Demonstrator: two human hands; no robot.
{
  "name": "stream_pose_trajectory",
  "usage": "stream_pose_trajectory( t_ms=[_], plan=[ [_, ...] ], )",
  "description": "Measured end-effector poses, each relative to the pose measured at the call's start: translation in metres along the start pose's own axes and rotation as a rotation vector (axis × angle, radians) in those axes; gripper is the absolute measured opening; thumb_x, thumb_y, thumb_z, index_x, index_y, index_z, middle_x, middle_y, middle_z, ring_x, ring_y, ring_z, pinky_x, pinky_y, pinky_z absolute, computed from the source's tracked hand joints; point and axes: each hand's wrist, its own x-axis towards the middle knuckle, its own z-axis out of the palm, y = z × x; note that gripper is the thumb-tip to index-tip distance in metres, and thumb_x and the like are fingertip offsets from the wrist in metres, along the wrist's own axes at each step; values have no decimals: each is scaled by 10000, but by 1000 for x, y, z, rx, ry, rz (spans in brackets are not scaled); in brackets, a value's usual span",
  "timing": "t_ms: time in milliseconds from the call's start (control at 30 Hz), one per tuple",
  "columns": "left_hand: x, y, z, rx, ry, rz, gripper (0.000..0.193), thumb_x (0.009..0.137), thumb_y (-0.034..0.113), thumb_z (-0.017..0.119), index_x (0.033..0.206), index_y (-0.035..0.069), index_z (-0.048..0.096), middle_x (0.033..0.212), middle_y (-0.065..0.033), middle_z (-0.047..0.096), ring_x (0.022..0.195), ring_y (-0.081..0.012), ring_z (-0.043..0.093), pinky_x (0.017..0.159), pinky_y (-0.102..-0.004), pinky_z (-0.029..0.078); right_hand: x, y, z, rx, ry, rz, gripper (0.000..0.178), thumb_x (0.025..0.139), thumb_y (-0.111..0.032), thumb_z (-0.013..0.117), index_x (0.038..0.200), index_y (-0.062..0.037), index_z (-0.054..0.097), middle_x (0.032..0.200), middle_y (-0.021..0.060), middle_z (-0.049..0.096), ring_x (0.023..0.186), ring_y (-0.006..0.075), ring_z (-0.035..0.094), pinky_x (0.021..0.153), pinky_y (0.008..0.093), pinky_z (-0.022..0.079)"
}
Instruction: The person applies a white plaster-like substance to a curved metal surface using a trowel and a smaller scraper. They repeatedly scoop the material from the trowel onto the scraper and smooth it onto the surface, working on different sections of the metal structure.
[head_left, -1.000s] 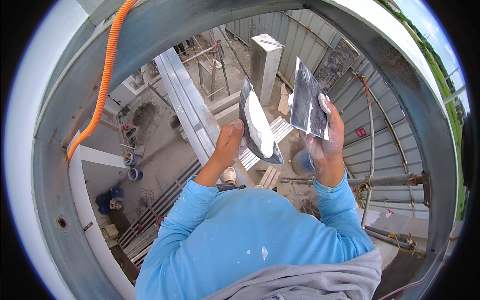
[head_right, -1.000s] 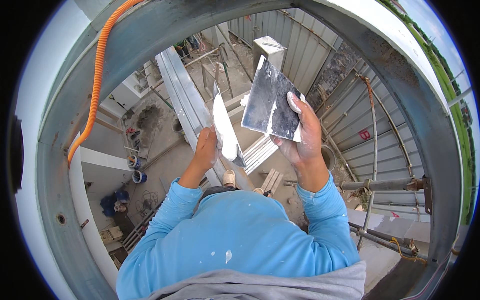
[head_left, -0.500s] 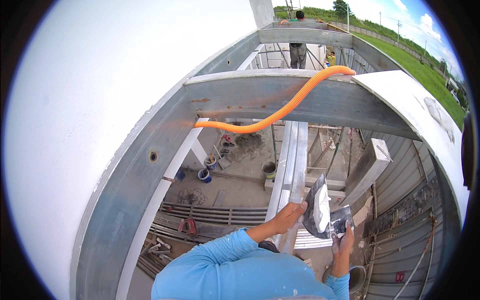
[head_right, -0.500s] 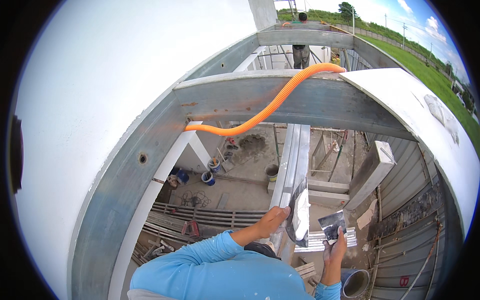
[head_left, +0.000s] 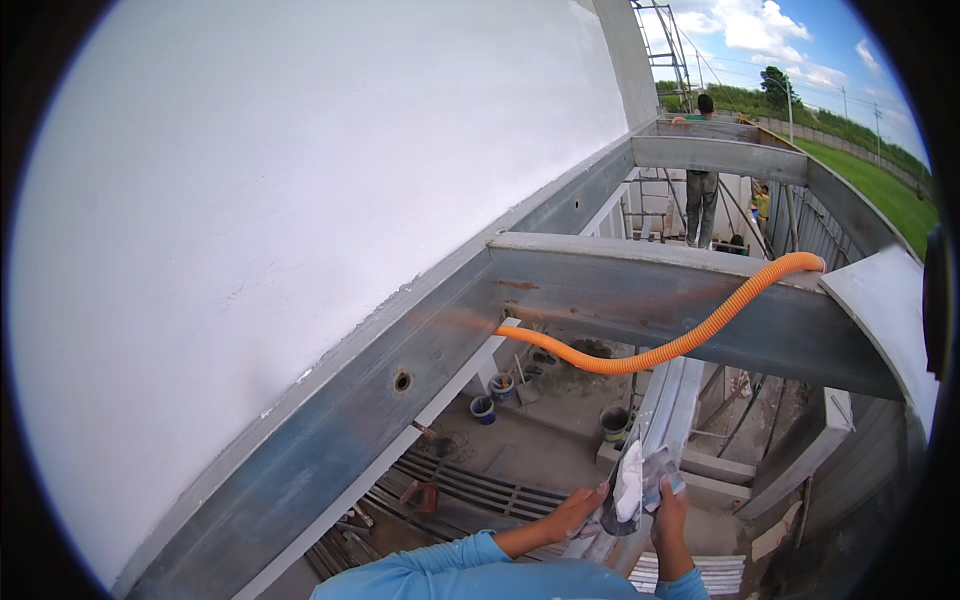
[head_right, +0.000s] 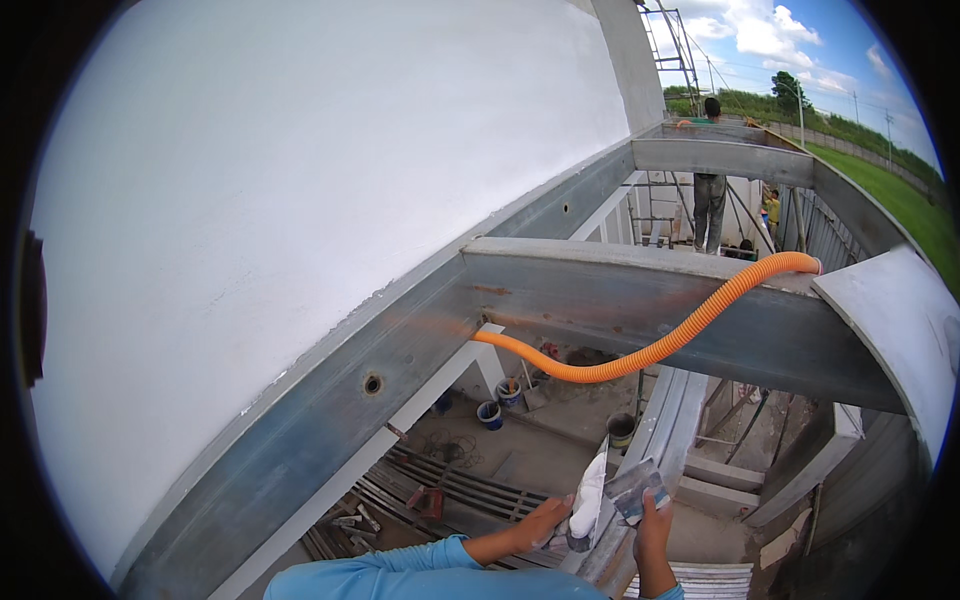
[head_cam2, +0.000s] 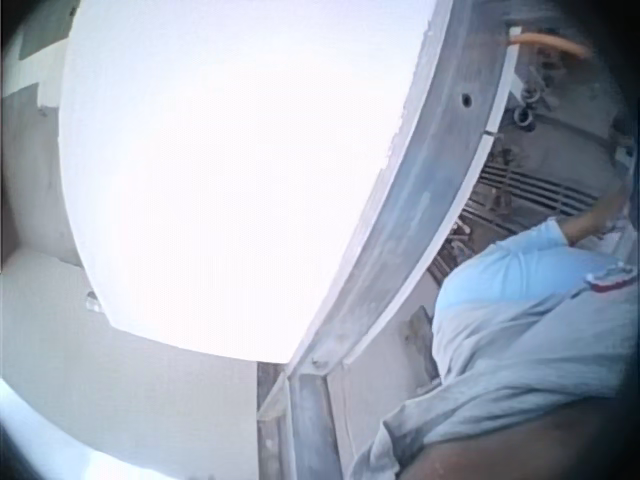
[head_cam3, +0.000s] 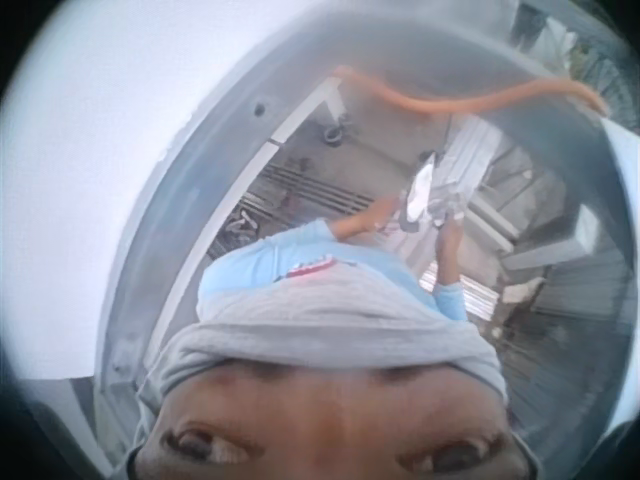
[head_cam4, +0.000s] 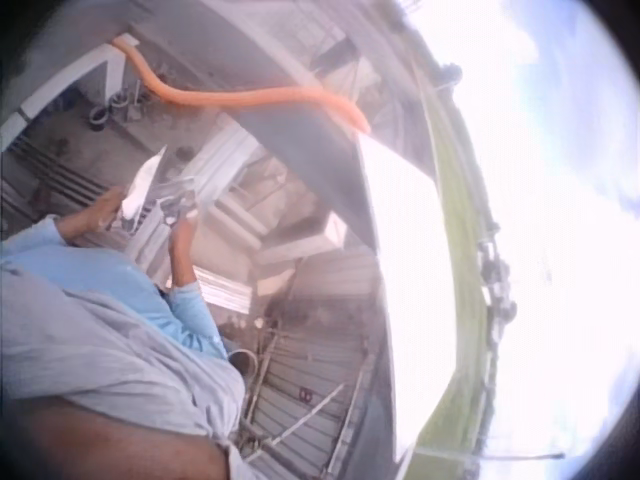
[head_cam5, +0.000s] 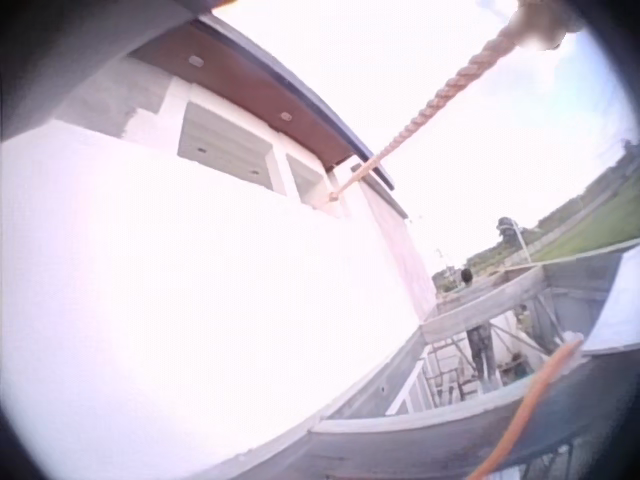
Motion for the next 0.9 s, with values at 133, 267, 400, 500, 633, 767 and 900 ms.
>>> stream_pose_trajectory(
  t_ms=[133, 267, 400, 500, 633, 767, 900],
  plan=[
    [-24, 23, -20, 25, 178, 139, 652, 1089, 502, 325, 1073, -76, 626, 959, -79, 619, 901, -145, 517, 886, -319, 423, 16, -5, 53, -40, -82, 87, 286, 1005, -194, 584, 1194, 20, 576, 1046, 74, 665, 903, 175, 664, 785, 320, 538],
    [-50, 38, -43, -67, 227, -88, 682, 1083, 527, 309, 1140, -70, 634, 1049, -92, 656, 946, -148, 549, 916, -309, 430, 28, 56, 84, -15, -255, 101, 286, 992, -171, 597, 1191, 33, 578, 1062, 87, 673, 900, 183, 659, 811, 329, 522],
    [-72, 9, -50, -249, 396, -133, 677, 1080, 542, 302, 1039, -46, 635, 882, -35, 608, 797, -108, 506, 745, -281, 447, 55, 149, 85, -63, -708, 213, 428, 1012, -210, 570, 1382, -6, 504, 1293, 101, 601, 1151, 218, 610, 987, 357, 478],
    [-82, 3, -56, -351, 377, 28, 647, 1085, 527, 312, 934, -16, 630, 752, 1, 545, 687, -81, 451, 643, -278, 421, 60, 177, 110, 113, -911, 346, 415, 1014, -217, 562, 1370, -10, 510, 1288, 95, 594, 1150, 208, 595, 981, 358, 467],
    [-92, -43, -29, -378, 881, 3, 595, 1090, 487, 349, 891, 5, 635, 720, 5, 533, 666, -74, 443, 642, -274, 408, 32, 182, 154, 61, -1073, 756, 333, 999, -192, 574, 1271, -1, 564, 1162, 88, 639, 1025, 192, 629, 881, 349, 499],
    [-121, 4, -28, -272, 955, -162, 602, 1084, 503, 348, 924, 7, 649, 797, -12, 566, 737, -98, 492, 703, -294, 430, 19, 177, 174, -77, -1182, 780, 259, 985, -168, 586, 1172, 9, 618, 1036, 81, 683, 900, 177, 662, 781, 339, 530],
    [-137, 20, -10, -428, 1104, -126, 604, 1084, 492, 361, 841, 13, 637, 764, -2, 560, 713, -89, 472, 666, -287, 411, 1, 167, 206, -545, -1461, 325, 244, 980, -148, 573, 1152, 8, 649, 1011, 54, 695, 879, 158, 664, 754, 324, 524]
  ],
)
